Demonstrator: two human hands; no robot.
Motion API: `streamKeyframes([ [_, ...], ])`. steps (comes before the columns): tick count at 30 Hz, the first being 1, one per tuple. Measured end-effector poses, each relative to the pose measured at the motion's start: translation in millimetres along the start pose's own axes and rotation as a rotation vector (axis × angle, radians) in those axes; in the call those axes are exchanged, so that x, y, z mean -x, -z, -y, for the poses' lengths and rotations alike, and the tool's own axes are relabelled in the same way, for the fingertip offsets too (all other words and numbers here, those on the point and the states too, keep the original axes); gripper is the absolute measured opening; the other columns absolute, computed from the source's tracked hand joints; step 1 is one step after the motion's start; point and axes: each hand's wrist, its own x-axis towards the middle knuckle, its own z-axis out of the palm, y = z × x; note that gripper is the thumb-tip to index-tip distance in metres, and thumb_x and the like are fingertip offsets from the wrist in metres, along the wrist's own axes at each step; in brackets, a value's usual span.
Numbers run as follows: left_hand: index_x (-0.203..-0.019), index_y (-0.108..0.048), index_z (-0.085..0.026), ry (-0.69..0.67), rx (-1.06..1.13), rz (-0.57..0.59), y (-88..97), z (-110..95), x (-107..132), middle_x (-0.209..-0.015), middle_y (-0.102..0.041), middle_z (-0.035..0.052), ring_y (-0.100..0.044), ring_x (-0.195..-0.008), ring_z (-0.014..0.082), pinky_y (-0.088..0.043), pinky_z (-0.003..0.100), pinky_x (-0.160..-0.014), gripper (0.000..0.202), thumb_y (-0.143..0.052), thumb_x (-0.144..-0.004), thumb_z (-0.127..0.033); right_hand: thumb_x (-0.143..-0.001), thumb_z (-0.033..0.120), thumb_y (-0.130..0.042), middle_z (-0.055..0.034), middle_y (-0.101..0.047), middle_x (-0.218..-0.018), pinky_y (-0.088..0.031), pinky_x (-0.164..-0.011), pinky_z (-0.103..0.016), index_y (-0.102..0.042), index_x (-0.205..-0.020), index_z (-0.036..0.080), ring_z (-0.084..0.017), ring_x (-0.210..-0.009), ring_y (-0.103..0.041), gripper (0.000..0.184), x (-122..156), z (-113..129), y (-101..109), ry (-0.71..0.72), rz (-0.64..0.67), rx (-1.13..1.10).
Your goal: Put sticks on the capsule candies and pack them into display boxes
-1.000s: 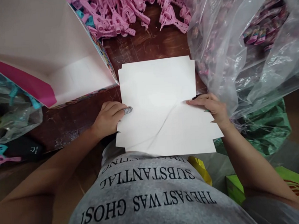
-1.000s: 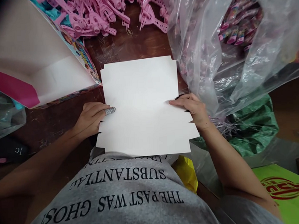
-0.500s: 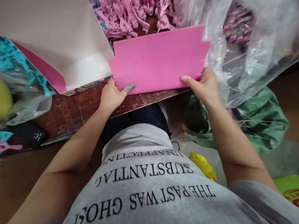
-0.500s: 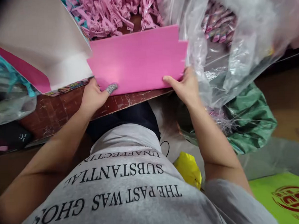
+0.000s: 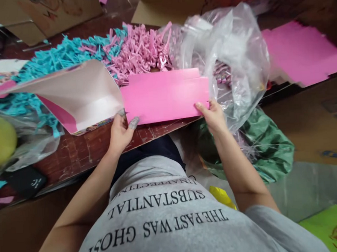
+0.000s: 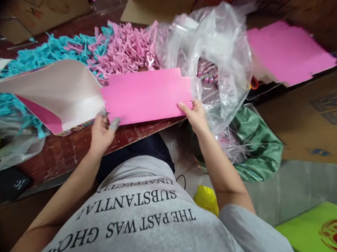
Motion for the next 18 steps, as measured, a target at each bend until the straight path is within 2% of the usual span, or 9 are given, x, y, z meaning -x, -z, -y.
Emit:
streamKeyframes([
  [2, -0.15, -0.045, -0.031, -0.021, 0.107, -0.199, 5.2, -9.0, -0.8, -0.134, -0.07, 0.0131, -0.073, -0.116, 0.0234, -0.061, 0.041, -0.103, 0.054, -0.057, -0.106, -0.06, -0.075, 0.059, -0.091, 0.0043, -0.074, -0.087, -0.064, -0.069, -0.028, -0.066, -0.096, 0.027, -0.013, -0.073, -0.07, 0.046, 4.1, 20.1, 7.8, -0.05, -0.1, -0.217],
  [4, -0.155, -0.039, -0.037, -0.029, 0.173, -0.275, 0.6, -13.8, 0.3, -0.144, -0.065, 0.0133, -0.073, -0.121, 0.0225, -0.061, 0.041, -0.104, 0.053, -0.052, -0.108, -0.06, -0.075, 0.058, -0.092, 0.0062, -0.07, -0.078, -0.058, -0.057, -0.023, -0.063, -0.092, 0.026, -0.01, -0.063, -0.065, 0.046, 8.2, 35.3, 12.7, -0.089, -0.163, -0.378],
  [6, -0.159, -0.031, -0.039, -0.004, 0.225, -0.235, -16.5, -17.6, 3.2, -0.151, -0.062, 0.016, -0.072, -0.128, 0.0238, -0.062, 0.042, -0.104, 0.057, -0.046, -0.11, -0.063, -0.075, 0.06, -0.091, 0.0073, -0.066, -0.071, -0.056, -0.053, -0.023, -0.061, -0.089, 0.026, -0.01, -0.057, -0.061, 0.047, 14.4, 44.6, 9.6, -0.141, -0.159, -0.499],
  [9, -0.163, -0.027, -0.031, 0.008, 0.304, -0.031, -53.8, -30.8, 5.7, -0.147, -0.065, 0.0217, -0.073, -0.129, 0.0278, -0.064, 0.043, -0.1, 0.08, -0.058, -0.101, -0.073, -0.078, 0.066, -0.086, 0.0105, -0.05, -0.055, -0.054, -0.051, -0.023, -0.052, -0.076, 0.026, -0.008, -0.046, -0.046, 0.052, 30.3, 47.6, -12.5, -0.225, -0.012, -0.542],
  [11, -0.155, -0.044, -0.023, -0.026, 0.351, 0.029, -70.0, -47.9, 2.9, -0.133, -0.074, 0.0208, -0.078, -0.117, 0.0276, -0.067, 0.042, -0.094, 0.085, -0.072, -0.092, -0.074, -0.079, 0.068, -0.083, 0.0121, -0.035, -0.048, -0.052, -0.049, -0.022, -0.042, -0.069, 0.026, -0.007, -0.042, -0.034, 0.06, 42.4, 43.4, -33.9, -0.231, 0.088, -0.493],
  [12, -0.145, -0.055, -0.02, -0.043, 0.36, 0.007, -71.5, -58.5, 0.1, -0.123, -0.078, 0.0181, -0.08, -0.108, 0.0265, -0.068, 0.041, -0.09, 0.079, -0.075, -0.09, -0.073, -0.081, 0.07, -0.082, 0.0123, -0.03, -0.048, -0.051, -0.049, -0.022, -0.039, -0.067, 0.025, -0.007, -0.041, -0.031, 0.064, 47.4, 39.9, -44.1, -0.215, 0.117, -0.457],
  [13, -0.133, -0.064, -0.019, -0.061, 0.354, -0.036, -67.9, -69.8, -3.5, -0.114, -0.081, 0.0147, -0.08, -0.101, 0.0252, -0.069, 0.041, -0.088, 0.069, -0.076, -0.09, -0.072, -0.082, 0.073, -0.079, 0.0118, -0.03, -0.048, -0.052, -0.05, -0.022, -0.038, -0.067, 0.025, -0.007, -0.041, -0.032, 0.065, 51.0, 35.8, -52.9, -0.191, 0.133, -0.419],
  [15, -0.113, -0.073, -0.019, -0.115, 0.284, -0.137, -47.5, -92.2, -10.7, -0.103, -0.083, 0.0089, -0.08, -0.093, 0.0231, -0.068, 0.039, -0.086, 0.051, -0.073, -0.095, -0.066, -0.087, 0.082, -0.067, 0.0088, -0.042, -0.053, -0.058, -0.054, -0.027, -0.046, -0.071, 0.026, -0.01, -0.046, -0.046, 0.062, 53.7, 27.2, -62.9, -0.122, 0.152, -0.325],
  [18, -0.106, -0.078, -0.021, -0.286, 0.042, -0.193, -3.3, -118.0, -13.5, -0.103, -0.083, 0.0052, -0.08, -0.091, 0.0208, -0.066, 0.034, -0.083, 0.026, -0.069, -0.104, -0.045, -0.092, 0.087, -0.056, -0.0007, -0.07, -0.086, -0.065, -0.072, -0.036, -0.065, -0.099, 0.027, -0.018, -0.077, -0.071, 0.06, 48.3, 17.2, -53.0, 0.042, 0.175, -0.112],
])
